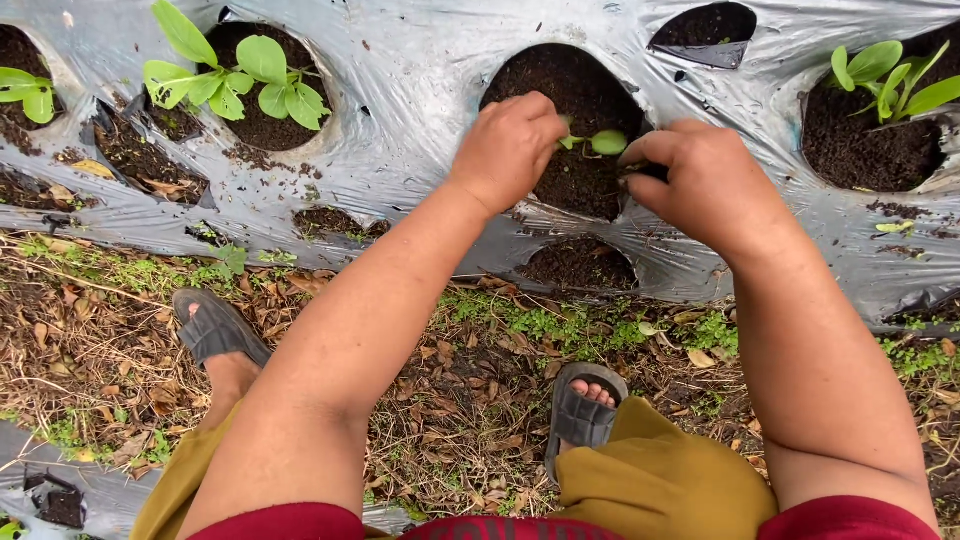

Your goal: The person plants small green seedlings into holes cut into a plastic sheet covering the soil. They use their hands to place the seedlings and press the soil around the base to secure them.

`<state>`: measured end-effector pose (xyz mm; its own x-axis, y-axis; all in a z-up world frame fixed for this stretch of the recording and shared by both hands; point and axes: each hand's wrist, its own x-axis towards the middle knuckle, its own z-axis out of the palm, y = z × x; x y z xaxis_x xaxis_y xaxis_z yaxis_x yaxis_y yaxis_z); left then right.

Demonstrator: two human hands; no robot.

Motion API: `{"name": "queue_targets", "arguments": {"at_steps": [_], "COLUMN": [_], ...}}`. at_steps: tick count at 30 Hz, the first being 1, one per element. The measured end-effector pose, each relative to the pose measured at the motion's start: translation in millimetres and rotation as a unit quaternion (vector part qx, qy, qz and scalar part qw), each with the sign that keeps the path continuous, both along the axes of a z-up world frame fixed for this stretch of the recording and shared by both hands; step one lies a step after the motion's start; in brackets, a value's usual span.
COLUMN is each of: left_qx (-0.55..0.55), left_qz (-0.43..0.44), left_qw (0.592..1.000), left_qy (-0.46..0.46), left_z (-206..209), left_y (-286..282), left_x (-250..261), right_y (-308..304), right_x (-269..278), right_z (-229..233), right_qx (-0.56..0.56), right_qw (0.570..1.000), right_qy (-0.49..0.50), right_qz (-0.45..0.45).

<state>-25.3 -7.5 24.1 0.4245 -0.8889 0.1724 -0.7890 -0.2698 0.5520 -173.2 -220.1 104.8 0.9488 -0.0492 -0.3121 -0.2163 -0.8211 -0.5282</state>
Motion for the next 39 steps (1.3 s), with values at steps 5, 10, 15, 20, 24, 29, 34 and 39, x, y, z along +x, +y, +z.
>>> {"name": "queue_targets", "arguments": {"at_steps": [5,10,15,20,24,29,34,39], "left_qx": [-0.011,0.023,0.05,0.166,0.147,0.181,0.216,0.369], "left_qz": [0.066,0.079,-0.033,-0.087,-0.064,0.042,0.022,-0.069], "left_qw": [0.993,0.988,0.98,0.974,0.987,0.974,0.962,0.919], "left_qy": [0.095,0.127,0.191,0.125,0.027,0.126,0.164,0.118], "left_z": [3,8,42,47,2,11,41,58], "left_y": [5,3,11,-2,-31,-54,-37,-2], "left_x": [16,18,21,16,18,36,48,55], "right_y": [38,66,79,67,62,68,75,90], "right_x": [6,8,16,2,-4,17,27,25], "right_z": [-9,-37,-45,-48,-41,-43,-39,-36], "right_qx": [-0.017,-0.065,-0.078,-0.076,-0.069,-0.092,-0.133,-0.038], "right_qw": [0.997,0.995,0.997,0.993,0.995,0.996,0.989,0.999], "right_qy": [0.068,0.054,0.011,0.044,0.017,0.002,0.056,0.019], "right_qz": [0.034,0.044,0.026,0.073,0.066,0.018,0.018,0.005]}}
